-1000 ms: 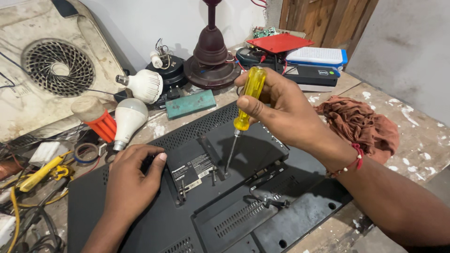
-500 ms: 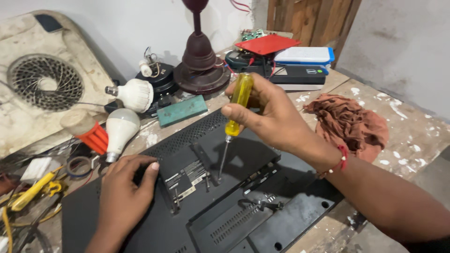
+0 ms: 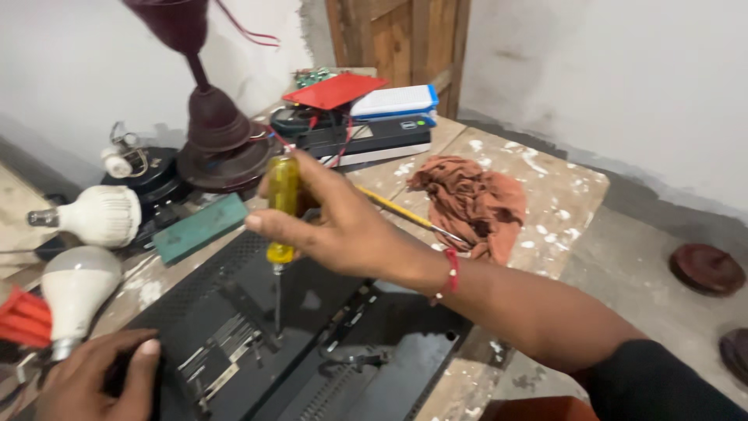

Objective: The person uses a yellow-handled screwdriver to remove screws from the back of a flat-screen television. They unscrew multiple fasteners around the rear panel and set them aside on the workbench while keeping the TV steady with their other hand.

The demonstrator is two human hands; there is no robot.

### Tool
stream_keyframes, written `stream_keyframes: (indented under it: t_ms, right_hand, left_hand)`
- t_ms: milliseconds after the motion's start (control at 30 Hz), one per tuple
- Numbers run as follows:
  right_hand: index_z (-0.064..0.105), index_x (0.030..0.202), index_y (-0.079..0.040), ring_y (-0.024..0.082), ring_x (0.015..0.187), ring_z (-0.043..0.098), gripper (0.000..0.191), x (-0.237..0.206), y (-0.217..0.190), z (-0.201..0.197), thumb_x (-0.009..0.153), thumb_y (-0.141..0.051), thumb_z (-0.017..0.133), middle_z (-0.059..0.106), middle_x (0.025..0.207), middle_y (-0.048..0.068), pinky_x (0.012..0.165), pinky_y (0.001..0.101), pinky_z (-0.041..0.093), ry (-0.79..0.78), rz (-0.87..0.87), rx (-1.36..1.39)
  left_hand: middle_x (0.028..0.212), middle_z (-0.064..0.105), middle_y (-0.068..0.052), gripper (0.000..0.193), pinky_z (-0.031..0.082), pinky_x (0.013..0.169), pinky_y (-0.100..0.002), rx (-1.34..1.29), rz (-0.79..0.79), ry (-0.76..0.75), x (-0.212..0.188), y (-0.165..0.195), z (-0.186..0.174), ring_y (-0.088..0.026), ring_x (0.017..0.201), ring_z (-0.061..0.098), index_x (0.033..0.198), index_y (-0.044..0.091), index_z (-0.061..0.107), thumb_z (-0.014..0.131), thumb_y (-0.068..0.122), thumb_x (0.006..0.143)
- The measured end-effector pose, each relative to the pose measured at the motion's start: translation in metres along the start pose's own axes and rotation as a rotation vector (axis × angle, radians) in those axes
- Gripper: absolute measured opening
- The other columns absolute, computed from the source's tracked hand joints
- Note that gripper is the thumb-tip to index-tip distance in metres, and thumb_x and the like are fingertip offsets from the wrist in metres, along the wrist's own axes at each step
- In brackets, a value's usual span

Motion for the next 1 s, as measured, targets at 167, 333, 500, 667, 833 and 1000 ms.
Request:
stream_keyframes:
  t_ms: [167, 333, 500, 667, 833, 1000]
  right_hand:
    - [0.057, 0.122, -0.005, 0.009, 0.091, 0.063, 0.042, -0.005, -0.009, 0.006, 0.098, -0.036, 0.073, 0.063, 0.099, 0.002, 0.082, 0.0277, 0.056, -0.002, 0.002, -0.035]
    - [0.056, 0.125, -0.005, 0.011, 0.097, 0.065, 0.044, -0.006, -0.02, 0.003, 0.1, -0.039, 0.07, 0.064, 0.106, 0.003, 0.087, 0.0295, 0.057, -0.072, -0.042, -0.033]
    - [0.055, 0.128, -0.005, 0.012, 0.103, 0.066, 0.046, -0.008, -0.025, 0.002, 0.101, -0.038, 0.07, 0.065, 0.111, 0.004, 0.091, 0.0299, 0.058, -0.109, -0.065, 0.005]
    - [0.056, 0.126, -0.005, 0.011, 0.099, 0.066, 0.043, -0.006, -0.027, 0.001, 0.101, -0.037, 0.072, 0.065, 0.108, 0.003, 0.089, 0.0293, 0.058, -0.113, -0.068, -0.034]
    - [0.057, 0.123, -0.006, 0.01, 0.095, 0.066, 0.041, 0.006, -0.026, 0.0, 0.099, -0.035, 0.075, 0.064, 0.103, 0.002, 0.086, 0.0284, 0.058, -0.156, -0.071, -0.131]
    - [0.058, 0.12, -0.006, 0.009, 0.09, 0.064, 0.039, 0.021, -0.025, 0.005, 0.097, -0.031, 0.075, 0.063, 0.1, 0.002, 0.078, 0.0271, 0.057, -0.248, -0.052, -0.128]
  left_hand:
    - [0.095, 0.076, -0.016, 0.022, 0.058, 0.089, -0.039, 0.091, -0.048, -0.041, 0.001, -0.025, 0.013, -0.027, 0.089, 0.076, 0.106, 0.012, 0.082, 0.08, 0.023, 0.087]
    - [0.093, 0.076, -0.013, 0.018, 0.057, 0.093, -0.036, 0.018, 0.048, 0.021, -0.006, -0.02, 0.012, -0.024, 0.091, 0.075, 0.105, 0.013, 0.08, 0.078, 0.025, 0.093]
    - [0.096, 0.075, -0.015, 0.02, 0.057, 0.092, -0.039, 0.035, 0.008, -0.011, -0.005, -0.007, 0.003, -0.028, 0.095, 0.075, 0.106, 0.011, 0.081, 0.078, 0.023, 0.089]
    - [0.102, 0.075, -0.013, 0.02, 0.055, 0.094, -0.037, -0.024, 0.008, -0.033, -0.003, 0.019, -0.014, -0.027, 0.098, 0.074, 0.105, 0.01, 0.078, 0.075, 0.026, 0.093]
    - [0.103, 0.073, -0.012, 0.021, 0.053, 0.077, -0.039, -0.144, -0.018, -0.02, 0.0, 0.043, -0.032, -0.029, 0.093, 0.07, 0.105, 0.008, 0.075, 0.069, 0.024, 0.094]
    - [0.102, 0.073, -0.012, 0.017, 0.05, 0.088, -0.043, -0.072, 0.107, 0.055, 0.007, 0.063, -0.045, -0.034, 0.098, 0.067, 0.1, 0.006, 0.074, 0.069, 0.019, 0.092]
Point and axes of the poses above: each hand's wrist, its own x-axis towards the middle knuckle, its own z-axis out of the palm, y = z × x, the point moved 5 cm from there along x, towards the middle knuckle
